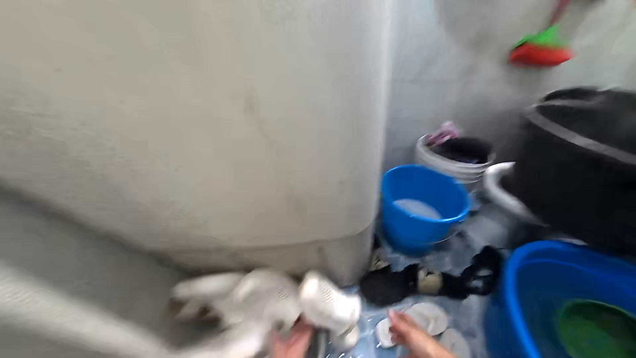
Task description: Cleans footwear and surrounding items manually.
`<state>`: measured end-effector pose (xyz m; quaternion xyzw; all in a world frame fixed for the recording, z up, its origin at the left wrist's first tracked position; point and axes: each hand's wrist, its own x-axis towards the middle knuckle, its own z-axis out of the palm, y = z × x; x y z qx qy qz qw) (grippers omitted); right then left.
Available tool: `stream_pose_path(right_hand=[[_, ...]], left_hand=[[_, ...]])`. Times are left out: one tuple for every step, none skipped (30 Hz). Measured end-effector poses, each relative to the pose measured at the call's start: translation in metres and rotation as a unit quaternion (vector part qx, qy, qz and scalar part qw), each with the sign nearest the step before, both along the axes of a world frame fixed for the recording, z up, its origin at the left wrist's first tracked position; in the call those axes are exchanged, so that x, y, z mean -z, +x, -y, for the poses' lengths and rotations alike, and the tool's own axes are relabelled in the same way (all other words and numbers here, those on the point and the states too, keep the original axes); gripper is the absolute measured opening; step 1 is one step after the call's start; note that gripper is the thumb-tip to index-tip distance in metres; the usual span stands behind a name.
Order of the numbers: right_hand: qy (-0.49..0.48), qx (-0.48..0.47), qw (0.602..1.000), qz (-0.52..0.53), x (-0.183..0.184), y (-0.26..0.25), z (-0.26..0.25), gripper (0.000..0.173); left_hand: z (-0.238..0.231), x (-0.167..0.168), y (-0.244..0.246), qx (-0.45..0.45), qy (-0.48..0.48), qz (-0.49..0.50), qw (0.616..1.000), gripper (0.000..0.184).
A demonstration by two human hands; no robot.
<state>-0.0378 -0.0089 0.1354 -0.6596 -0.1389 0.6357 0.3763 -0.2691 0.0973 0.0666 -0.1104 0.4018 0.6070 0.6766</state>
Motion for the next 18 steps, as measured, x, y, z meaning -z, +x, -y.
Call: stream_pose_path(right_hand=[[-0.014,0.004,1.000,-0.022,0.013,-0.019,-0.022,0.071],[-0.011,0.017,0.999,-0.034,0.024,-0.038,-0.043,0.073],[-0.002,0.034,0.999,-0.035,0.034,-0.055,-0.062,0.073],[0.006,0.051,0.998,-0.033,0.044,-0.071,-0.076,0.070],[0.009,0.073,0.997,-0.033,0.054,-0.082,-0.086,0.064],[0.005,0.091,0.995,-0.034,0.062,-0.089,-0.092,0.060],[-0.001,0.105,0.994,-0.042,0.068,-0.090,-0.094,0.052],[0.001,0.119,0.991,-0.058,0.069,-0.085,-0.092,0.043],[0.020,0.138,0.987,-0.078,0.069,-0.077,-0.088,0.036],[0.046,0.164,0.980,-0.099,0.064,-0.067,-0.083,0.032],[0.073,0.194,0.971,-0.117,0.058,-0.056,-0.078,0.029],[0.094,0.225,0.961,-0.130,0.051,-0.044,-0.070,0.027],[0.110,0.256,0.951,-0.137,0.045,-0.031,-0.062,0.026],[0.122,0.284,0.941,-0.138,0.039,-0.019,-0.054,0.026],[0.127,0.313,0.932,-0.133,0.033,-0.007,-0.046,0.025],[0.134,0.337,0.922,-0.137,0.027,0.003,-0.039,0.029],[0.148,0.342,0.914,-0.157,0.023,0.014,-0.030,0.041],[0.160,0.336,0.909,-0.185,0.021,0.023,-0.021,0.061]], left_hand=[[-0.004,-0.008,0.002,-0.023,-0.023,-0.005,0.999,0.061],[-0.011,-0.016,0.003,-0.045,-0.041,-0.012,0.998,0.061],[-0.018,-0.020,0.002,-0.065,-0.051,-0.013,0.997,0.060],[-0.021,-0.021,0.000,-0.081,-0.046,-0.008,0.996,0.057],[-0.023,-0.020,-0.002,-0.094,-0.037,-0.009,0.995,0.055],[-0.025,-0.019,-0.003,-0.100,-0.033,-0.018,0.994,0.051],[-0.027,-0.018,-0.002,-0.099,-0.038,-0.035,0.994,0.048],[-0.029,-0.019,0.000,-0.094,-0.047,-0.053,0.993,0.045],[-0.031,-0.020,0.003,-0.083,-0.058,-0.073,0.992,0.044],[-0.031,-0.020,0.004,-0.071,-0.067,-0.093,0.991,0.044],[-0.031,-0.020,0.004,-0.063,-0.072,-0.104,0.990,0.045],[-0.029,-0.020,0.002,-0.059,-0.073,-0.101,0.990,0.045],[-0.026,-0.020,0.000,-0.056,-0.067,-0.093,0.992,0.045],[-0.023,-0.022,-0.002,-0.054,-0.062,-0.088,0.993,0.043],[-0.021,-0.024,-0.003,-0.054,-0.058,-0.083,0.993,0.042],[-0.018,-0.026,-0.004,-0.052,-0.052,-0.078,0.994,0.040],[-0.015,-0.030,-0.004,-0.048,-0.049,-0.073,0.995,0.040],[-0.012,-0.034,-0.004,-0.043,-0.048,-0.072,0.995,0.040]])
